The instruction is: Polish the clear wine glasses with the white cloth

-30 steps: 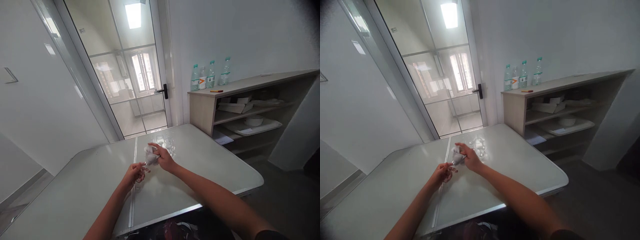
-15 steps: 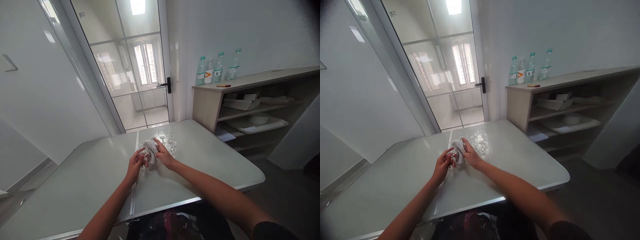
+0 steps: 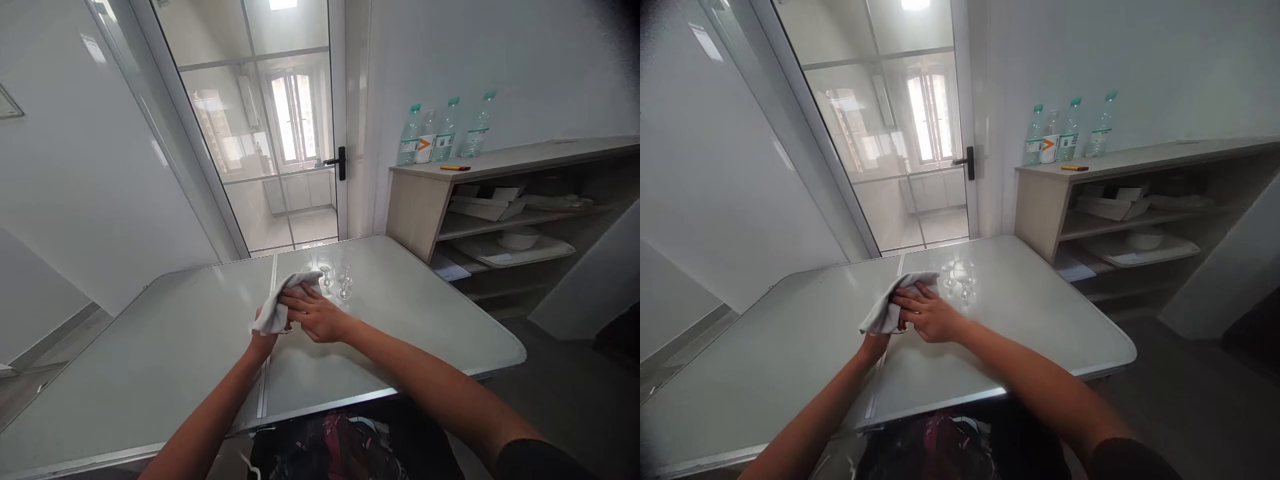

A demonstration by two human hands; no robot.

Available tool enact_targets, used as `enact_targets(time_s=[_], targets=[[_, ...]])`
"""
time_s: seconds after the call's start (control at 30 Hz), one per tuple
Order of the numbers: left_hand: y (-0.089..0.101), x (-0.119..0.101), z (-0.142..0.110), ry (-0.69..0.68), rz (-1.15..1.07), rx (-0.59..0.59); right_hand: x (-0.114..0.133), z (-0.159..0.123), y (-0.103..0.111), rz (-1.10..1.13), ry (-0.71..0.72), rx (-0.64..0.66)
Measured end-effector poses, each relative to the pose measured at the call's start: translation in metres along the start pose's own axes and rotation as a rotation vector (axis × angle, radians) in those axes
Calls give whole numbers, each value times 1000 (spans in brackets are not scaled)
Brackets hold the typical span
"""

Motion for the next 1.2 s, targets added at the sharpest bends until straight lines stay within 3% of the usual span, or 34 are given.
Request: enact_targets(time_s=[0.13, 0.23, 0.4, 0.5, 0.57, 0.73, 0.83, 0.9, 1.0, 1.2], targets=[[-4, 2, -5, -46, 126, 67, 7, 4, 14, -117, 12, -24], [-10, -5, -9, -93, 209, 101, -5, 6, 23, 58, -114, -57], [-19, -35, -14, -222, 249, 157, -44, -1, 21, 984, -456, -92], [-14, -43, -10, -153, 46, 52, -53, -5, 9, 1477, -571, -136], [-11, -42, -7, -79, -128, -18, -51, -4, 1, 1611, -592, -150], [-12, -31, -3, 25, -313, -78, -40, 2, -10, 1528, -533, -309], [-22, -30, -3, 30, -345, -15, -40, 1, -13, 1451, -527, -419], [-29, -31, -4, 23, -338, 33, -42, -1, -16, 1419, -553, -400], [-29, -30, -4, -6, -181, 24, -43, -2, -18, 1369, -569, -324], [-8, -28, -5, -118, 317, -31, -45, -1, -35, 1254, -567, -234]])
Point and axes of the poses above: each hand's wrist, its own z-axis towards the middle knuckle, its own y-axis out of the back of the hand, x = y × z, the point moved 7 cm from there along z, towards the middle knuckle, and after that the axes turned 7 degrees about -y, right-handed, at the moved point
